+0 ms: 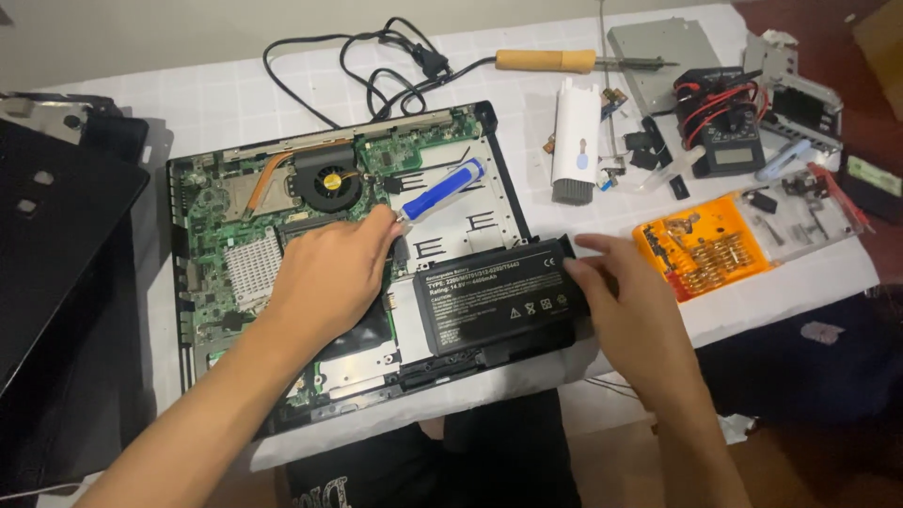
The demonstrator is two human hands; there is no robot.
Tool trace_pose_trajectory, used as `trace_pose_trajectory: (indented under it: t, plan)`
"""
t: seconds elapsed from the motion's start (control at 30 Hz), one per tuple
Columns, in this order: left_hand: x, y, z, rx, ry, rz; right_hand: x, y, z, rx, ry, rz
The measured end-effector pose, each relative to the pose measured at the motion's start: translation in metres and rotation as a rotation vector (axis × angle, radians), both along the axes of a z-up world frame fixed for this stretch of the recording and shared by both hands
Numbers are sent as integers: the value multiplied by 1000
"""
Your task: Disassembling a laptop using a screwdriver and prying tool to remove the casing and battery.
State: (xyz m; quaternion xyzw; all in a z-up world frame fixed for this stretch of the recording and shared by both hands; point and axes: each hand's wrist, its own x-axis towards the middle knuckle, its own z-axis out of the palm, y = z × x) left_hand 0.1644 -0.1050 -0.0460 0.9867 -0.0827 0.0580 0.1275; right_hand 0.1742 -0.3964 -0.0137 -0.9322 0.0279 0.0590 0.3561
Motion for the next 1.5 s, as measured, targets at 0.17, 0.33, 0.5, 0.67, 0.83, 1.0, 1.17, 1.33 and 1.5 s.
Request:
trace_pose_trajectory:
  t: [0.17, 0.33, 0.5, 0.67, 0.83, 1.0, 1.17, 1.33, 1.5]
  plan:
    - [2, 0, -1, 2, 23, 22, 11, -16, -11, 176, -61, 9]
    - [3, 0, -1, -45, 49, 18, 13, -38, -6, 58, -200, -3]
    - [7, 4, -12, -49, 56, 22, 15, -72, 12, -23, -350, -69]
    - [10, 6, 2, -120, 185, 44, 13, -70, 35, -24, -401, -116]
    - [11, 11, 4, -179, 192, 46, 45, -41, 55, -77, -459, -16]
    - [9, 17, 18, -265, 281, -1, 132, 33, 70, -39, -579, 380]
    - [10, 21, 6, -279, 243, -36, 203, 166, 39, 78, -505, 380]
    - [16, 21, 19, -141, 432, -71, 229, 284, 3, 127, -323, 421]
    - [3, 24, 2, -225, 106, -116, 264, 331, -58, 92, -273, 343]
